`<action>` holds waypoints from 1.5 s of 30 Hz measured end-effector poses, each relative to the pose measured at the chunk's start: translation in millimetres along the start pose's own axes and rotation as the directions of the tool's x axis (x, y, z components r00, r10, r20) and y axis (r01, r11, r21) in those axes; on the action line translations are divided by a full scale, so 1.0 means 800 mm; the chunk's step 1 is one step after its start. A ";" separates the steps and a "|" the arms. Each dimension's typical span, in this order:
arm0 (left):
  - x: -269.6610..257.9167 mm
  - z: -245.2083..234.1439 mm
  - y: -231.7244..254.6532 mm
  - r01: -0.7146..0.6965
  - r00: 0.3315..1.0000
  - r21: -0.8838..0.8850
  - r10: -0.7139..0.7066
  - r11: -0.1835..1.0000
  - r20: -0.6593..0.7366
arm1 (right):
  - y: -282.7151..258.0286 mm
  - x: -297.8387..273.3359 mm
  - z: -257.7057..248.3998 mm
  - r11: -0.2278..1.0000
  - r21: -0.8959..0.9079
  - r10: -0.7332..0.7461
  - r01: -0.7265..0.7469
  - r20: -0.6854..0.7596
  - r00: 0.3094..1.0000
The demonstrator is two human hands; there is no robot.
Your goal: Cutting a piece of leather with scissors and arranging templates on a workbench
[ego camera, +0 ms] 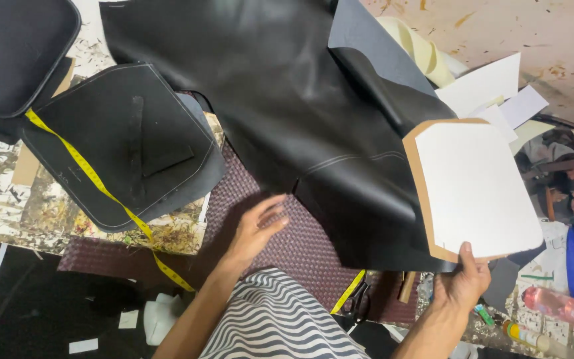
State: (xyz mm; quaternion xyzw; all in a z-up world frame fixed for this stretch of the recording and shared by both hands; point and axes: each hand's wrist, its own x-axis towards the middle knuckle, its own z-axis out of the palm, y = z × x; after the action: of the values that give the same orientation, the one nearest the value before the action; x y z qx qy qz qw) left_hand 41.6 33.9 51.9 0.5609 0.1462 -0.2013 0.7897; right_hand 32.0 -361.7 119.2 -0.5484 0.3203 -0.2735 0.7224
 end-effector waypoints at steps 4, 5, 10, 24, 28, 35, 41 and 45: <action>0.009 -0.012 0.011 0.026 0.981 0.015 -0.023 1.000 -0.194 | -0.008 -0.011 -0.012 0.998 -0.055 0.026 -0.027 -0.021 0.999; 0.012 -0.015 0.013 0.015 0.969 0.082 0.006 0.996 -0.246 | -0.001 -0.006 -0.027 0.994 -0.101 0.035 -0.038 -0.030 0.999; 0.051 -0.031 0.013 -0.044 0.945 0.141 0.087 0.989 -0.315 | -0.018 -0.039 -0.018 0.909 -0.373 0.152 -0.185 -0.115 0.982; 0.040 -0.064 0.049 -0.055 0.960 0.450 0.171 0.892 -0.222 | -0.034 -0.049 -0.074 0.600 -0.770 0.249 -0.217 -0.078 0.965; 0.052 -0.081 0.021 0.103 0.956 0.599 0.087 0.794 -0.280 | -0.028 -0.051 -0.082 0.646 -0.712 0.281 -0.276 -0.115 0.953; 0.100 -0.100 -0.057 -0.018 0.913 0.532 0.231 0.846 -0.336 | -0.013 -0.023 -0.067 0.961 -0.241 0.186 -0.137 0.194 0.963; 0.109 -0.106 -0.074 -0.087 0.866 0.624 0.368 0.777 -0.337 | 0.073 0.009 0.076 0.928 -0.360 0.220 -0.098 0.315 0.923; 0.098 -0.098 -0.058 -0.059 0.890 0.603 0.316 0.796 -0.329 | 0.111 0.031 0.139 0.834 -0.551 0.407 -0.022 0.587 0.700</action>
State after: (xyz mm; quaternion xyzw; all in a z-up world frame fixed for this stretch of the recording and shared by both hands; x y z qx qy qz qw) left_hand 87.5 82.7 -48.2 0.8147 0.1841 -0.0314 0.5490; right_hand 137.0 -289.6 50.9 -0.7355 0.1554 0.1313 0.6463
